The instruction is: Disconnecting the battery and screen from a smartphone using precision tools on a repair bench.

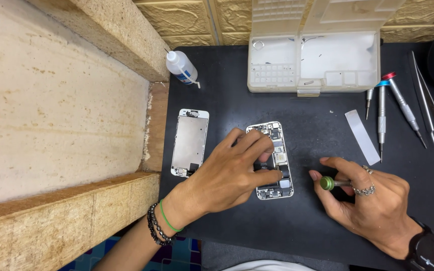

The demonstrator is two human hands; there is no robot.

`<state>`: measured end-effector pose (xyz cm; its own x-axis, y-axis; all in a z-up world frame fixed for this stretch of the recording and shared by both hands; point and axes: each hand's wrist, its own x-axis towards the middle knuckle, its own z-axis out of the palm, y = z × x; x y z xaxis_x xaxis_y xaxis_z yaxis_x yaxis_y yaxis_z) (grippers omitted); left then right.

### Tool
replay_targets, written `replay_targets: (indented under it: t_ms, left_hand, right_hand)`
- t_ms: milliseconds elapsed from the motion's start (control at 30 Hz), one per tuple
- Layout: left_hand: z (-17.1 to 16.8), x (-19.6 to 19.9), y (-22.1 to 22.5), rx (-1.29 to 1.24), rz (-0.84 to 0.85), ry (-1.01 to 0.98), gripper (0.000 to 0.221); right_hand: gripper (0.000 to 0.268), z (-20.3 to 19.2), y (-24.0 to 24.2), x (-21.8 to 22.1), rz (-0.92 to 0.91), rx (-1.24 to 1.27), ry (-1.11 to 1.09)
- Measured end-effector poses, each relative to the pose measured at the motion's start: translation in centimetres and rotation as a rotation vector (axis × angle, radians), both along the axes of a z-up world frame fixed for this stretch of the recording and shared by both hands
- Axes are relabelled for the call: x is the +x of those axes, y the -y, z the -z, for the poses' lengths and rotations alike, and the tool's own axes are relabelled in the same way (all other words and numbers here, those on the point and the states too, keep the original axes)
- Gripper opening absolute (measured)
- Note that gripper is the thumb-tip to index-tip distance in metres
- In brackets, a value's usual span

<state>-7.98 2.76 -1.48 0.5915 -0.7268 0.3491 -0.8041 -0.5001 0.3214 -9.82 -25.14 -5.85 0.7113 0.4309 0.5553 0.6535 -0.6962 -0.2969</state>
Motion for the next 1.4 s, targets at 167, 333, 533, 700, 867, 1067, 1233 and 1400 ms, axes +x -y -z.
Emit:
replay_targets:
  t_ms: [167, 333, 533, 700, 867, 1067, 1233, 1400]
  left_hand:
    - [0.3, -0.2, 0.6, 0.052, -0.031, 0.113, 0.021]
    - [0.7, -0.1, 0.2, 0.052, -0.039, 0.14, 0.02]
    - [0.5, -0.3, -0.1, 0.085, -0.047, 0.282, 0.023]
    - [1.0, -0.4, -0.1, 0.07, -0.052, 0.24, 0.02]
    - [2.1, -0.6, 0.0, 0.059, -0.083, 0.177, 0.026]
    - [1.5, -0.6, 0.3, 0.18, -0.127, 0.156, 0.068]
    - [1.6, -0.4, 0.5, 0.188, -0.127, 0.163, 0.073]
    - [1.5, -0.3, 0.6, 0.188, -0.129, 0.165, 0.07]
  right_hand:
    - [0.033, 0.1, 0.1, 0.0, 0.017, -0.005, -0.016]
    - [0.033, 0.1, 0.0, 0.0, 0.023, 0.003, -0.028]
    - [0.035, 0.2, 0.1, 0.0, 0.018, 0.001, -0.037]
    - [0.034, 0.3, 0.0, -0.1, 0.021, 0.002, -0.032]
    - [0.034, 0.2, 0.0, -0.1, 0.017, 0.016, -0.043]
    - [0.035, 0.0, 0.0, -0.1, 0.012, -0.007, -0.044]
    - [0.036, 0.0, 0.1, 0.0, 0.006, -0.014, -0.046]
    - [0.037, 0.0, -0.1, 0.0, 0.018, -0.011, -0.061]
